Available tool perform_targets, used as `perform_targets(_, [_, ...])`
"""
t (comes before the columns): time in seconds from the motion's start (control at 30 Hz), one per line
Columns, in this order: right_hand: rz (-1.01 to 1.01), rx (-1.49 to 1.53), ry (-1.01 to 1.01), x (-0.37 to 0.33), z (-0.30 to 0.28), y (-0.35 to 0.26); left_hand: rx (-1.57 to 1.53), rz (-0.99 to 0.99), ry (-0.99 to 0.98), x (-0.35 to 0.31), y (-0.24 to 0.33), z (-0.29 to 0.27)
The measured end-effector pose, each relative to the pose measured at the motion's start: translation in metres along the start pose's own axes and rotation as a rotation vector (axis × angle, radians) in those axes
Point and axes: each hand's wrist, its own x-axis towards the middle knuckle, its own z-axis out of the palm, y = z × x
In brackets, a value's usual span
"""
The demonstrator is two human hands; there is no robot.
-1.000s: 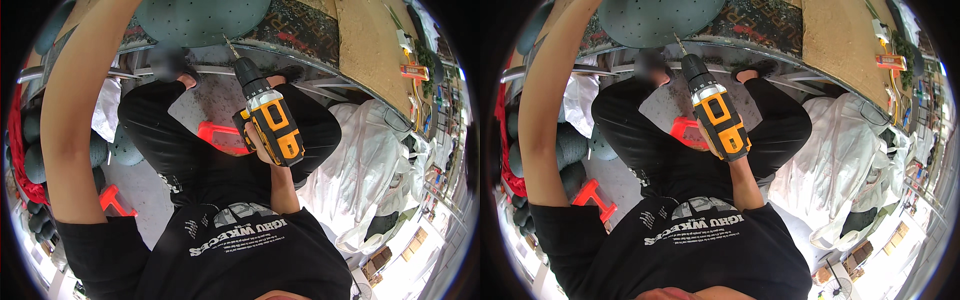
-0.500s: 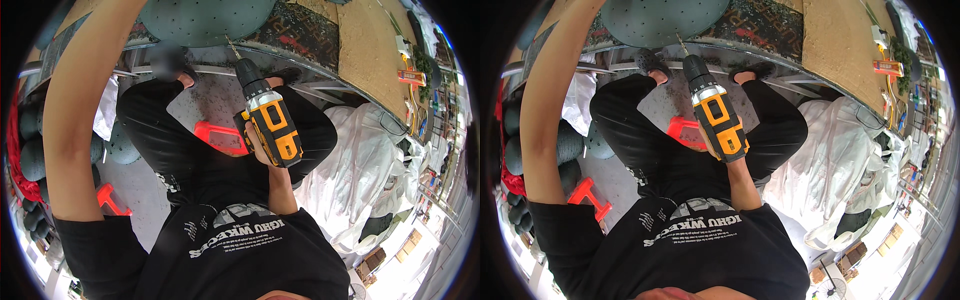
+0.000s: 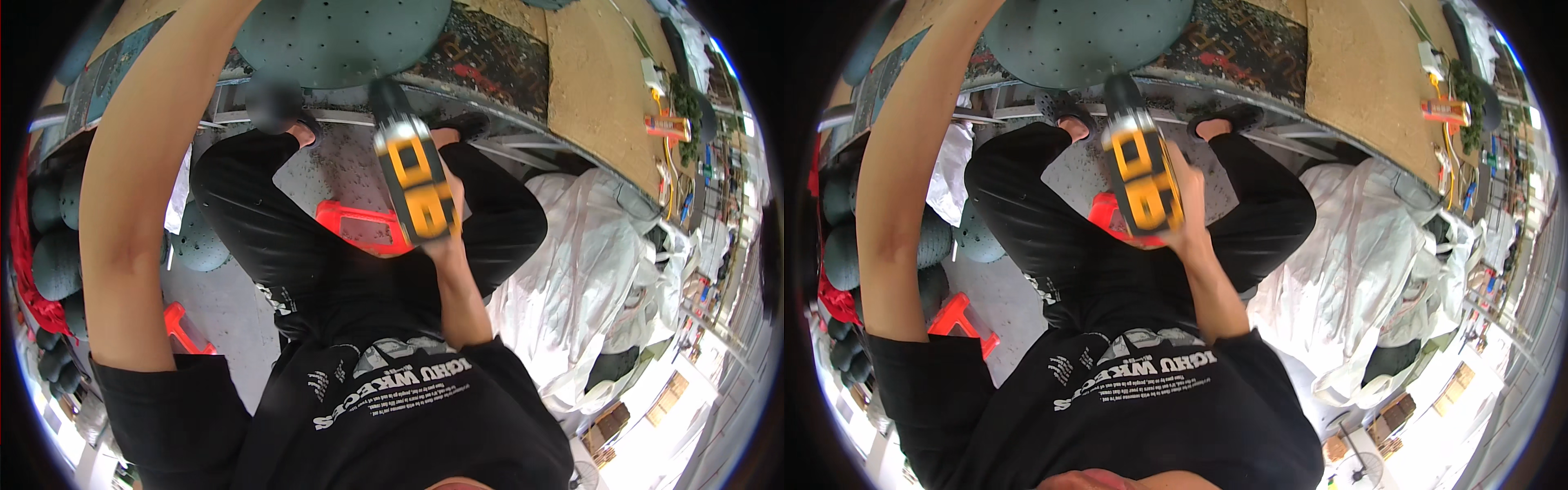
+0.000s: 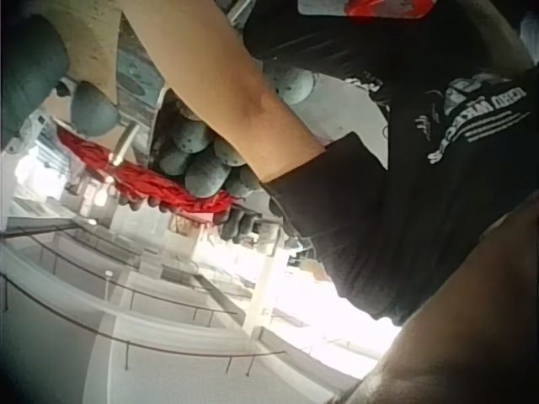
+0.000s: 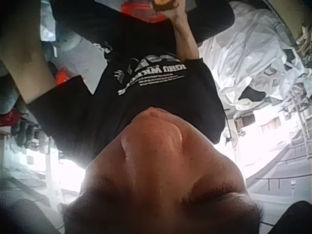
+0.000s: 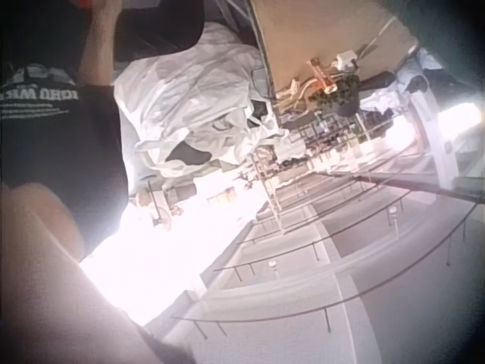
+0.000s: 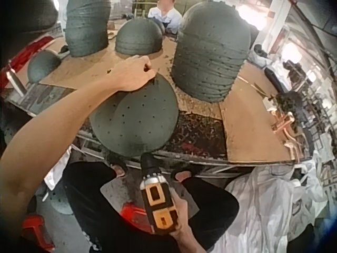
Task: Drilling multiple small holes into a dark green hemispherical plastic product.
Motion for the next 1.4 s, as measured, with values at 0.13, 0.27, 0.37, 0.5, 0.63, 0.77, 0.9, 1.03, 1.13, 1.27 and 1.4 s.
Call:
perform_targets(0.13, [-0.335, -0.448, 0.003, 0.023, 0.008, 0.008, -0.019, -0.041, -0.065, 0.003, -0.002, -0.006])
perform_targets(0.27, [-0.213, -0.229, 0.068, 0.016, 0.011, 0.013, -0.054, 0.014, -0.009, 0.003, -0.007, -0.007])
perform_targets(0.37, [-0.242, -0.209, 0.037, 0.009, 0.009, 0.013, -0.03, -0.065, -0.05, 0.005, -0.007, -0.005])
perform_targets(0.5, [-0.247, -0.21, 0.095, -0.005, 0.009, 0.013, -0.041, -0.054, -0.06, 0.006, -0.007, -0.005])
perform_targets(0.63, [-0.34, -0.264, 0.093, -0.019, 0.005, 0.014, -0.037, -0.041, -0.054, 0.005, -0.007, -0.005])
perform_targets(0.77, [-0.323, -0.3, 0.084, -0.028, 0.001, 0.012, -0.046, -0.061, -0.056, 0.002, -0.005, -0.006])
perform_targets(0.9, [-0.408, -0.527, 0.125, -0.04, -0.002, -0.002, -0.071, -0.05, -0.064, -0.001, -0.002, -0.01])
perform_targets(1.03, [-0.124, -0.531, 0.124, -0.062, -0.014, -0.03, -0.069, -0.085, -0.062, -0.001, -0.002, -0.01])
perform_targets(1.13, [-0.008, -0.317, 0.127, -0.059, -0.02, -0.05, -0.082, -0.08, -0.062, 0.0, -0.003, -0.009])
perform_targets(1.27, [-0.116, -0.476, 0.086, -0.04, -0.019, -0.075, -0.124, -0.064, -0.057, -0.004, -0.008, -0.007])
perform_targets(1.4, [-0.318, -0.655, 0.103, -0.031, -0.009, -0.073, -0.248, 0.038, 0.123, -0.005, -0.014, -0.011])
